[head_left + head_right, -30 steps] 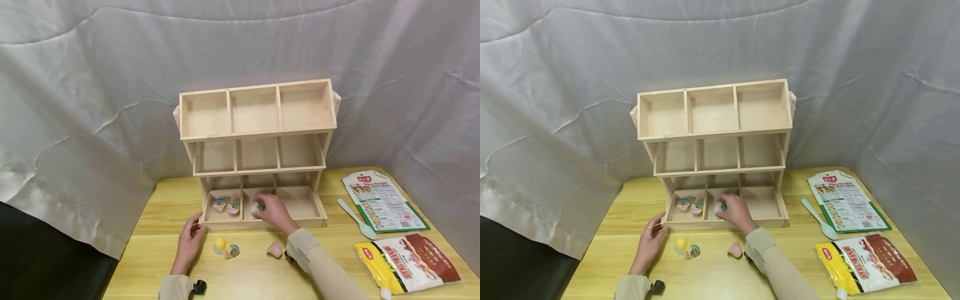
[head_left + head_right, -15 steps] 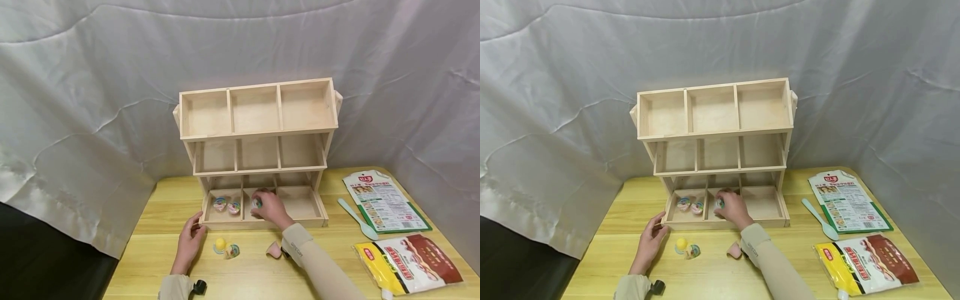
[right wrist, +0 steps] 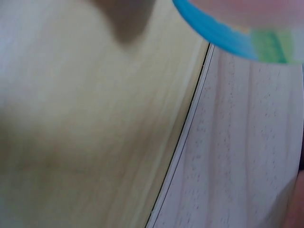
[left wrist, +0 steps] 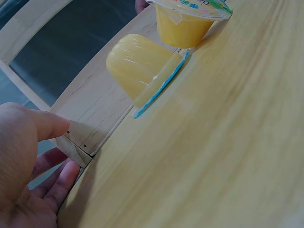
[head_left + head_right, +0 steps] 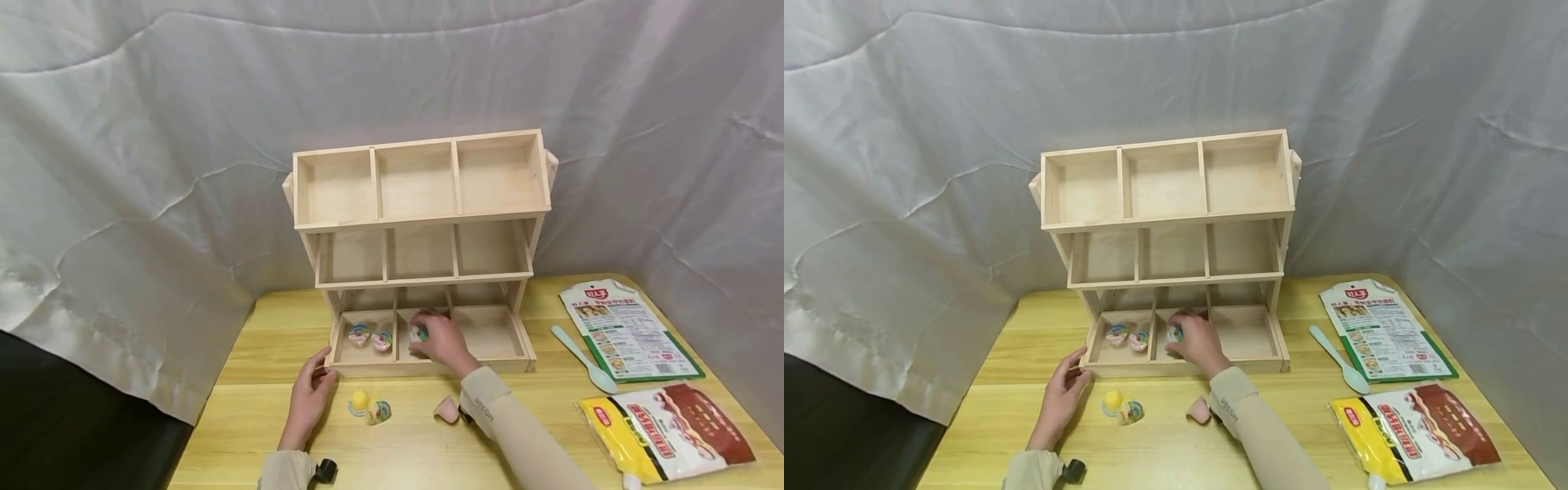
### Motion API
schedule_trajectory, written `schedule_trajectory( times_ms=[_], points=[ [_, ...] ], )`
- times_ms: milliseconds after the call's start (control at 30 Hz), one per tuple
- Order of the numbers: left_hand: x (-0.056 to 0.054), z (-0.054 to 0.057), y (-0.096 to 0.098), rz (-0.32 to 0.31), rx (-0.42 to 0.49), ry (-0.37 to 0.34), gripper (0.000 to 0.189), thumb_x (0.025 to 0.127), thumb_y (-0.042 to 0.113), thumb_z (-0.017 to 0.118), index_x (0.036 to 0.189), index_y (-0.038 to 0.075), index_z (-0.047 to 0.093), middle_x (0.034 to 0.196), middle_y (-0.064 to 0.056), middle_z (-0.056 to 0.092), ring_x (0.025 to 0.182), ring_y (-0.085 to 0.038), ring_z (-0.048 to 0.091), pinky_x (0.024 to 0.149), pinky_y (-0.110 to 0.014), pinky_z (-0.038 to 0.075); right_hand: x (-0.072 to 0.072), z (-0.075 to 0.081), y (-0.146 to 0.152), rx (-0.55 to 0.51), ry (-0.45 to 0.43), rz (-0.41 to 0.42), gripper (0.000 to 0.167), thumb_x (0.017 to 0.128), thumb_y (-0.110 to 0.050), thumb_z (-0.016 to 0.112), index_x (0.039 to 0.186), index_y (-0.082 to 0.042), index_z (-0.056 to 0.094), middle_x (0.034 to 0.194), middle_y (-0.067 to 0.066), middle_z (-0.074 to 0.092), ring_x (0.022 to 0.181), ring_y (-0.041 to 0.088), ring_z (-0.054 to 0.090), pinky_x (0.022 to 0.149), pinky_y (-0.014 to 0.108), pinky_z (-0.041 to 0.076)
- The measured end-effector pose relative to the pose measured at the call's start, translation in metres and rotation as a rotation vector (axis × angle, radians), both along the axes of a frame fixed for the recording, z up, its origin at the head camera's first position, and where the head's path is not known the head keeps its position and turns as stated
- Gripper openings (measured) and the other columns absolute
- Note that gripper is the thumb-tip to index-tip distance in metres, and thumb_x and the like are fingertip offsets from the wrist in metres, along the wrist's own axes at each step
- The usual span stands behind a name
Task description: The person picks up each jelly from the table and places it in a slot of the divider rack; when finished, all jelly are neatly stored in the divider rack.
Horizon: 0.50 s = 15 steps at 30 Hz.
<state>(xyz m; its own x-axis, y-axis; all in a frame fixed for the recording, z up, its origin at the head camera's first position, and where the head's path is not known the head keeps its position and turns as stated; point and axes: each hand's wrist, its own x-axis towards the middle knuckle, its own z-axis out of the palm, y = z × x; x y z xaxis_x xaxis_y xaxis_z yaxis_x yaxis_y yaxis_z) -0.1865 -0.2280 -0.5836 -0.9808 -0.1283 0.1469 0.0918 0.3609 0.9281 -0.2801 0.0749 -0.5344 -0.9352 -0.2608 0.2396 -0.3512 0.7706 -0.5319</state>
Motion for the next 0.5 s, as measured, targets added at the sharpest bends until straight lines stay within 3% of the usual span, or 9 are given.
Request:
schedule_trajectory(
  times_ms=[500],
  points=[
    [0.0010,0.0013,0.0005,0.006,-0.009,-0.006,0.049,0.102,0.012,0.066,0.149,0.023,0.056,0.143,-0.013,0.059,0.120,-0.028,0.062,0.094,-0.021,0.051,0.0004,-0.0041,0.0023,-0.023,0.026,0.042,0.046,0.073,-0.024,0.097,0.114,-0.019,0.077,0.125,0.002,0.070,0.107,0.027,0.069,0.090,0.048,0.057]
  ],
)
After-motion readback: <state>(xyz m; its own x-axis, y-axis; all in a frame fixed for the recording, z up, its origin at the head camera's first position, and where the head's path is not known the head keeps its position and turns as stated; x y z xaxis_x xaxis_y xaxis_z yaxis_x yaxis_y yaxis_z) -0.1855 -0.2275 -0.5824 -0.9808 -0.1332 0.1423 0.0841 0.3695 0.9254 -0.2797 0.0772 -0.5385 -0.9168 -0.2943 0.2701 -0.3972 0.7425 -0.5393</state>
